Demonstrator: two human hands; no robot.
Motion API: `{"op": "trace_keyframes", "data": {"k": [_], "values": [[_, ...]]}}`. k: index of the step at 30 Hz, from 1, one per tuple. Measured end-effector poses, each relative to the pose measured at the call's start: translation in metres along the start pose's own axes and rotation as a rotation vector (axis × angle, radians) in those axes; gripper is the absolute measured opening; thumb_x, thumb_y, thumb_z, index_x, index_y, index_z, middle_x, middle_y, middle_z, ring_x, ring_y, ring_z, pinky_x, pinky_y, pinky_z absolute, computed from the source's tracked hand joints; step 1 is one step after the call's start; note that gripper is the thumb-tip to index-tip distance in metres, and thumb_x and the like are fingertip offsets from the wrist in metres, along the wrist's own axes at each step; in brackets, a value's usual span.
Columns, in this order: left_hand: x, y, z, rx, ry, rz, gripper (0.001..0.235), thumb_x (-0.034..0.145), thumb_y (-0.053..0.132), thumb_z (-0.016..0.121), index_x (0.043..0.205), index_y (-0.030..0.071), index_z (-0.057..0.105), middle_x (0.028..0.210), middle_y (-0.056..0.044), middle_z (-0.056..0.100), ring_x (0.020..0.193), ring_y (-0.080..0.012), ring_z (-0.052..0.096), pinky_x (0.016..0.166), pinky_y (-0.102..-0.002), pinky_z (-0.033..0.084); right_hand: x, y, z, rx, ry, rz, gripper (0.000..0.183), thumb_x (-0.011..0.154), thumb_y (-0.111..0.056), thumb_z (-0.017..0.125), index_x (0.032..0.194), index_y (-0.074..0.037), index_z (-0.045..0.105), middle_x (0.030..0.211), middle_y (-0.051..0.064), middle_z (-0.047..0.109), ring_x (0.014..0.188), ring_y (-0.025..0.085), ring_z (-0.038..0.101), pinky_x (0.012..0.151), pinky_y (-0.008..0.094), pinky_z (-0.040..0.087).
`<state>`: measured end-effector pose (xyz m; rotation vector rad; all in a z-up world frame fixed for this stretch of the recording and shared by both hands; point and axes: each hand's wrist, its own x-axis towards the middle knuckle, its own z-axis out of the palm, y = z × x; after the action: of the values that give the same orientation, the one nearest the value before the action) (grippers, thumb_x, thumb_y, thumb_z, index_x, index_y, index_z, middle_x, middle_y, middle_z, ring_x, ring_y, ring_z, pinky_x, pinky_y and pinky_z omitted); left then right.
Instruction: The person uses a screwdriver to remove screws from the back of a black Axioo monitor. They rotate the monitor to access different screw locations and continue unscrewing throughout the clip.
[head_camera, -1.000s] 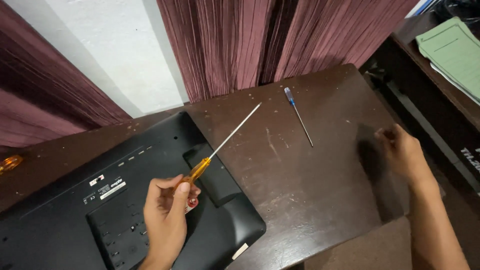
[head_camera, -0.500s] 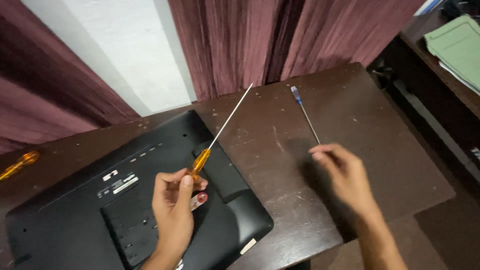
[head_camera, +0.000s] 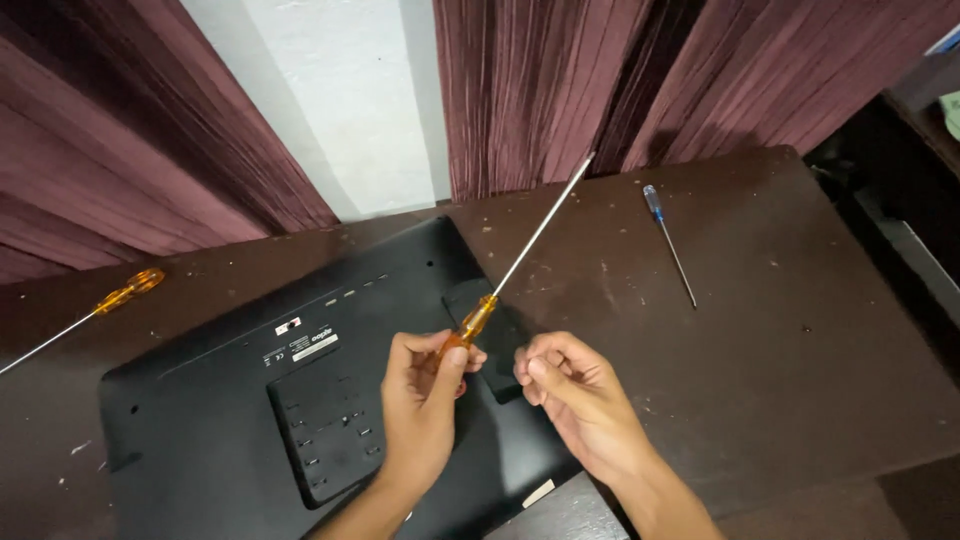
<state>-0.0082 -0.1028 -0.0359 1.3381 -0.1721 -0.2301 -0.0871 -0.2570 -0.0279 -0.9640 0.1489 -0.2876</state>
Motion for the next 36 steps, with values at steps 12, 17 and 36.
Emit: {"op": "trace_keyframes", "data": {"k": [12,17,36], "values": [[-0.01,0.013,0.002,0.446,-0.22,0.389,0.02,0.094,0.021,0.073,0.095,0.009,0.057,0.102,-0.005,0.072,0.077,-0.0118,0.064,0.066,-0.026,0.05,0.0,0.01,0.034,0.255,0.068,-0.052,0.017,0.101,-0.016,0.063,0.109,-0.003,0.071,0.128,0.012,0.07,0.133,0.028,0.058,0.11,0.039,0.043],[-0.01,0.028,0.006,0.6,-0.305,0.612,0.016,0.094,0.024,0.071,0.096,0.009,0.065,0.108,-0.005,0.06,0.099,-0.0225,0.057,0.09,-0.035,0.046,-0.003,0.014,0.031,0.336,0.191,0.009,0.016,0.099,-0.01,0.065,0.109,0.0,0.07,0.116,0.012,0.068,0.113,0.024,0.065,0.086,0.031,0.052],[-0.005,0.032,-0.005,0.488,-0.316,1.028,0.011,0.098,0.002,0.067,0.094,0.011,0.072,0.104,-0.004,0.065,0.088,-0.0231,0.062,0.08,-0.035,0.05,-0.035,0.014,0.031,0.299,0.034,0.266,0.018,0.103,-0.018,0.06,0.089,-0.008,0.061,0.085,0.003,0.053,0.079,0.011,0.051,0.071,0.031,0.044]]}}
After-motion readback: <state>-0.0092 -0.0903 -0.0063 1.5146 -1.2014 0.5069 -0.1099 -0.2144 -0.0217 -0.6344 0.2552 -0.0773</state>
